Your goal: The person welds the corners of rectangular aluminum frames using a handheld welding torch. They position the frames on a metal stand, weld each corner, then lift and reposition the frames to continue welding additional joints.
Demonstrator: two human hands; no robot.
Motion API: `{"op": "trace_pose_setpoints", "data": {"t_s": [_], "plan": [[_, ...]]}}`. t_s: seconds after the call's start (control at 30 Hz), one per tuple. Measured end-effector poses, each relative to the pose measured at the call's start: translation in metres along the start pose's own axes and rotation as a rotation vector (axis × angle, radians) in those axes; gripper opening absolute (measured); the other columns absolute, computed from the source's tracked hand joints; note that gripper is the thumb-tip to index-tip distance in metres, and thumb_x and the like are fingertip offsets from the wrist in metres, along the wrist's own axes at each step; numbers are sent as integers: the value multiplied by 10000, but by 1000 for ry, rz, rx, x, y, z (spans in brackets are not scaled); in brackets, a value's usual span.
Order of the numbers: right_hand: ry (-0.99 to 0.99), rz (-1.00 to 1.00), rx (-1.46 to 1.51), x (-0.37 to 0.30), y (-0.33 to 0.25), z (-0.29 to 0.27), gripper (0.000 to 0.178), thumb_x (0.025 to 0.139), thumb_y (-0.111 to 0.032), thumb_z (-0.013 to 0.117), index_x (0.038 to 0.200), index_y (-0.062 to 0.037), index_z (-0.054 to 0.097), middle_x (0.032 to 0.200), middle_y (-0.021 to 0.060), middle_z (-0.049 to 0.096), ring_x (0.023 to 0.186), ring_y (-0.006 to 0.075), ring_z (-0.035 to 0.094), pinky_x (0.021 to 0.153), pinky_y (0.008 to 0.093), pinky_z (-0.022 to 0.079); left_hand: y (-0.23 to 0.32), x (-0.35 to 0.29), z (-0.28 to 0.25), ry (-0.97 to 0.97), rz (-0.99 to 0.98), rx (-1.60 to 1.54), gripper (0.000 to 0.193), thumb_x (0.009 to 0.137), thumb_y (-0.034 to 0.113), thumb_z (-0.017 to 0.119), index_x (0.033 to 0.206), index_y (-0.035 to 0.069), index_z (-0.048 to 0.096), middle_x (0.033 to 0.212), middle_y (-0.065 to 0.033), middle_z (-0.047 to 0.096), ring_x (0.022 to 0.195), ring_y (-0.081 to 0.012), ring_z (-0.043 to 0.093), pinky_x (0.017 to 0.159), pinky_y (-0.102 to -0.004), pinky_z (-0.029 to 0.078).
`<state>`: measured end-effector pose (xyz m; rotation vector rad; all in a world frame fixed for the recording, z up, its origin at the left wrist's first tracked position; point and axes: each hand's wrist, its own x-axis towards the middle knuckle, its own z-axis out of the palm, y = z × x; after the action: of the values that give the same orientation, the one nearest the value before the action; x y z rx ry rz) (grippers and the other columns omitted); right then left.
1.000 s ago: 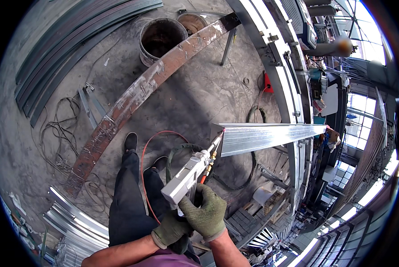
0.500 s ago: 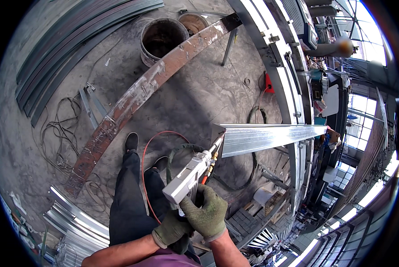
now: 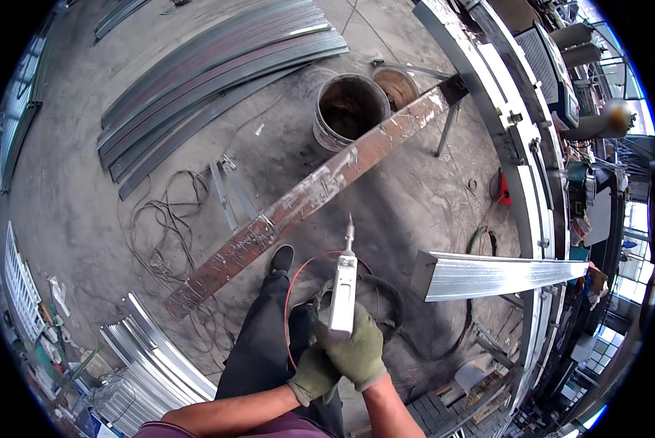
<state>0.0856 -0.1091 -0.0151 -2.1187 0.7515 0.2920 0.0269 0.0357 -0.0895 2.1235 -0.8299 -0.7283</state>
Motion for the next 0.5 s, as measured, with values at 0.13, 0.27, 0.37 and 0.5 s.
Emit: {"op": "trace_pose_setpoints", "data": {"t_s": [0.13, 0.27, 0.37, 0.5], "plan": [[22, -198, -22, 41, 41, 35, 333, 889, -262, 793, 1123, -46, 696, 1043, 191, 715, 935, 434, 727, 811, 514, 597, -34, 27, 11, -84, -25, 219, 260, 951, 178, 683, 1181, 81, 754, 1148, -120, 753, 1129, -320, 706, 903, -446, 583], [-10, -60, 135, 70, 58, 51, 357, 898, -258, 783, 1161, -41, 682, 1076, 192, 723, 976, 436, 727, 838, 509, 595, -46, 57, 23, -57, -158, 150, 385, 978, 157, 662, 1354, 75, 668, 1224, -128, 735, 1184, -311, 689, 939, -434, 570], [-35, 30, 199, 78, 65, 59, 388, 893, -269, 787, 1184, -41, 671, 1076, 196, 735, 992, 437, 735, 847, 508, 597, -58, 61, 38, -173, -255, 91, 442, 1005, 151, 644, 1440, 80, 610, 1273, -120, 721, 1213, -302, 681, 974, -430, 561], [-42, 34, 164, 82, 62, 62, 405, 881, -282, 797, 1179, -42, 664, 1048, 200, 748, 980, 440, 746, 851, 514, 601, -94, 51, 107, 202, -480, -1416, 450, 1021, 142, 627, 1467, 89, 602, 1327, -106, 713, 1265, -281, 659, 1035, -416, 536]]}}
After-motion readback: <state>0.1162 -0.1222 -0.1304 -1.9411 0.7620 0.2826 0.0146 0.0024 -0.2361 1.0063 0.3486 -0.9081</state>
